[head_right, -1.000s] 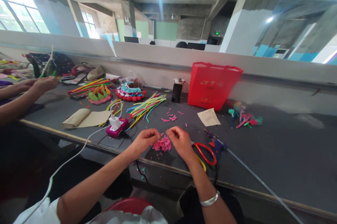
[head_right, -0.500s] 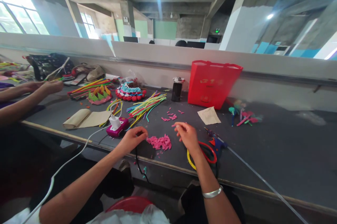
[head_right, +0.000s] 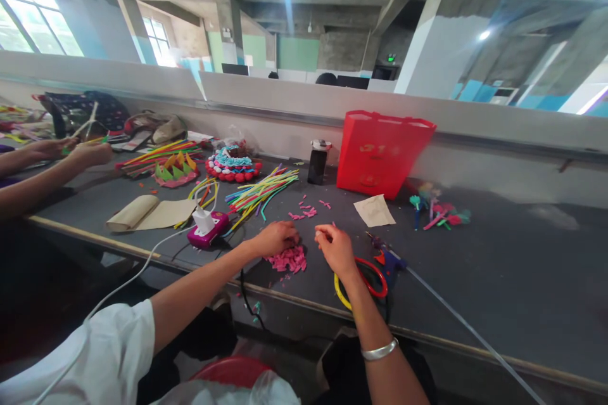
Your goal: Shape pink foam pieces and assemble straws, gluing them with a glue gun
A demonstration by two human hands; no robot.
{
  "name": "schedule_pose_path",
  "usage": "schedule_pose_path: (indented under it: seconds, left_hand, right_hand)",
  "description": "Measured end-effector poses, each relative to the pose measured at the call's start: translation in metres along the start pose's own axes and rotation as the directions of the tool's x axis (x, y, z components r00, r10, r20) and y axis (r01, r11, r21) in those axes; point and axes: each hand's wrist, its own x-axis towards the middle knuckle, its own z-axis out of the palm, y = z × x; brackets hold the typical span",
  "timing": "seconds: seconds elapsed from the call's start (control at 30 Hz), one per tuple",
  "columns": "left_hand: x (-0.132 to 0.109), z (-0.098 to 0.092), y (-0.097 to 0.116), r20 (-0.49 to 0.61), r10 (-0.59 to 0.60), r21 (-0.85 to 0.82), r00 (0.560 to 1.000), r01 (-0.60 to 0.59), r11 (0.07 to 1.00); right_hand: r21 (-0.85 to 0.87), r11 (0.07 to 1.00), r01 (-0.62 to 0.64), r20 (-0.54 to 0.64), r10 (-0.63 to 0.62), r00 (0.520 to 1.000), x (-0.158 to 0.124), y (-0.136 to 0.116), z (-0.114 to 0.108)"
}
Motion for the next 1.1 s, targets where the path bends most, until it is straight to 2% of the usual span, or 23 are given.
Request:
schedule_pose_path:
  seconds: [0.27,0.47,0.67,1.1]
  left_hand:
    - [-0.012,-0.01,0.002,-0.042,-0.043,0.033,0.998,0.044,0.998]
    - [-0.018,-0.014,0.021,-0.11,-0.056,-0.093,0.992,0.045,0.995]
    - [-0.027,-0.018,0.041,-0.178,-0.123,-0.251,0.976,0.076,0.965]
    - [-0.044,-0.025,0.053,-0.204,-0.147,-0.476,0.968,0.033,0.879]
  right_hand:
    - [-0.072,0.989,0.132,0.045,-0.128,0.991,-0.004,0.0,0.009]
    - [-0.106,0.969,0.225,0.103,-0.214,0.971,-0.011,-0.005,0.021]
    - [-0.111,0.958,0.266,0.107,-0.254,0.961,-0.013,-0.011,0.019]
    - [-0.022,0.959,0.284,0.105,-0.28,0.954,-0.021,-0.027,0.019]
